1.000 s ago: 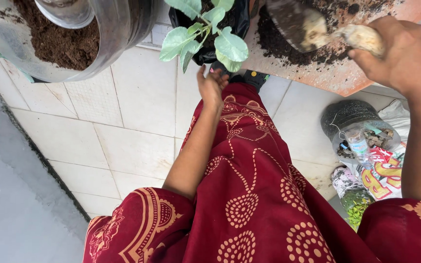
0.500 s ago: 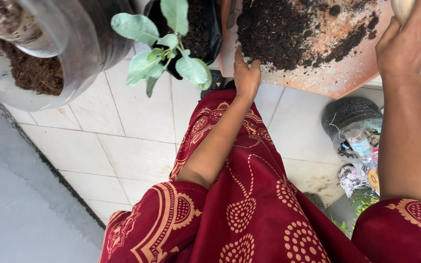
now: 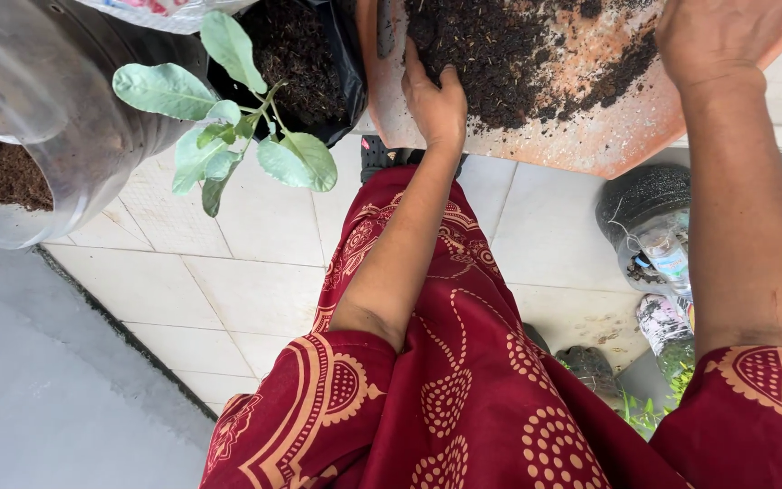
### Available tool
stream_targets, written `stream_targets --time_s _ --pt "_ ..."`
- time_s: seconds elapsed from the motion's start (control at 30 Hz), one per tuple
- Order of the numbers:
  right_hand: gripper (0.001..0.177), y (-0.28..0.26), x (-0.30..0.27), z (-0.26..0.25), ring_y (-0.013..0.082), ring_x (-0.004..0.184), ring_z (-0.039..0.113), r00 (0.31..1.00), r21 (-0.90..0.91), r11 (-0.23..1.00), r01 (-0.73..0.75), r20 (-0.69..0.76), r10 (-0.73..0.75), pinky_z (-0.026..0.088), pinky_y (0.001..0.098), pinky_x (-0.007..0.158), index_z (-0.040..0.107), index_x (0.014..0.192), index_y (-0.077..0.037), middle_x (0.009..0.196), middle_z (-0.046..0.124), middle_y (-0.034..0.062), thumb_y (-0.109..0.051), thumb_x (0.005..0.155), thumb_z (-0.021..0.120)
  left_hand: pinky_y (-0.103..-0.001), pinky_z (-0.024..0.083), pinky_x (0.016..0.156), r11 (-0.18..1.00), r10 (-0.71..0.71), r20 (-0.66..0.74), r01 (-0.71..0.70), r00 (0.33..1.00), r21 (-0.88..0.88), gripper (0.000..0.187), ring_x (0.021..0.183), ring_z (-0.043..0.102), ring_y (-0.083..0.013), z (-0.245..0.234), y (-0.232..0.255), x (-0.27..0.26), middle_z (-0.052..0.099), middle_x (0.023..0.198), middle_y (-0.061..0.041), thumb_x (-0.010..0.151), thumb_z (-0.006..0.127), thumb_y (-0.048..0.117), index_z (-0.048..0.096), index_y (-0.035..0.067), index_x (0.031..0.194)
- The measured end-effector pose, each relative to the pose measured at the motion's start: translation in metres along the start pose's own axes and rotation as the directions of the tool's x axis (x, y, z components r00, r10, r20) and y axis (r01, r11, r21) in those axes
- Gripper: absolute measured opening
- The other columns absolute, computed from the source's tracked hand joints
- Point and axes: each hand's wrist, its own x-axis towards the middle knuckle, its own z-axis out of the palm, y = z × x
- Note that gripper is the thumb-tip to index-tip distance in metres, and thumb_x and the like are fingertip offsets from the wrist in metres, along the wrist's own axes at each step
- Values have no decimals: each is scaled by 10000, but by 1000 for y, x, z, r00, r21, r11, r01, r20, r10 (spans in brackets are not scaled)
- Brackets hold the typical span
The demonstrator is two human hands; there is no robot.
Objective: Planting a seedling from a plastic cup into a black polybag with soil.
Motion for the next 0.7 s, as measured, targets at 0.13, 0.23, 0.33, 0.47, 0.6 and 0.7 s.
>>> stream_targets --time_s 0.13,0.23,0.33,0.47,0.6,0.7 --pt "94 -25 3 -45 258 746 575 999 200 980 -1 53 -10 404 409 694 648 838 -123 758 581 81 -34 809 654 -492 396 1190 992 126 58 -124 990 -35 841 1360 515 -438 10 8 -4 434 1511 -298 878 604 120 246 130 1639" --pt "275 -41 -3 -85 275 1018 580 997 290 954 71 -51 -59 428 424 907 642 1088 -92 1032 591 115 8 834 680 -499 387 1188 989 150 92 -148 984 -28 857 1376 489 -445 12 10 -4 396 1536 -294 871 586 94 216 152 1641" --pt "439 -56 -25 -92 276 1102 544 1000 323 946 -4 -23 12 413 424 932 615 1331 -82 1126 548 125 22 917 713 -501 355 1226 969 248 131 -249 960 -12 832 1431 459 -438 6 8 -6 404 1562 -257 882 576 67 248 188 1638" --pt "550 -74 -57 -71 251 1086 537 973 294 928 -230 38 229 405 405 938 513 1452 -79 1128 519 111 -4 942 707 -494 316 1240 952 307 78 -306 948 -24 841 1464 386 -415 -4 22 -10 364 1585 -249 868 604 65 238 155 1621" --pt "549 -98 -68 -61 239 1056 545 939 296 892 -342 137 315 444 405 867 523 1486 -95 1079 543 105 -54 993 761 -473 280 1287 963 269 99 -269 958 -20 833 1502 389 -391 15 2 -1 396 1604 -257 865 551 6 235 111 1629" --pt "556 -120 -71 -60 249 1003 565 907 352 839 -415 237 348 479 392 775 540 1452 -108 1074 575 107 -59 948 770 -437 293 1318 956 292 136 -294 947 -9 843 1512 434 -374 18 2 0 459 1596 -245 841 523 -20 264 103 1633"
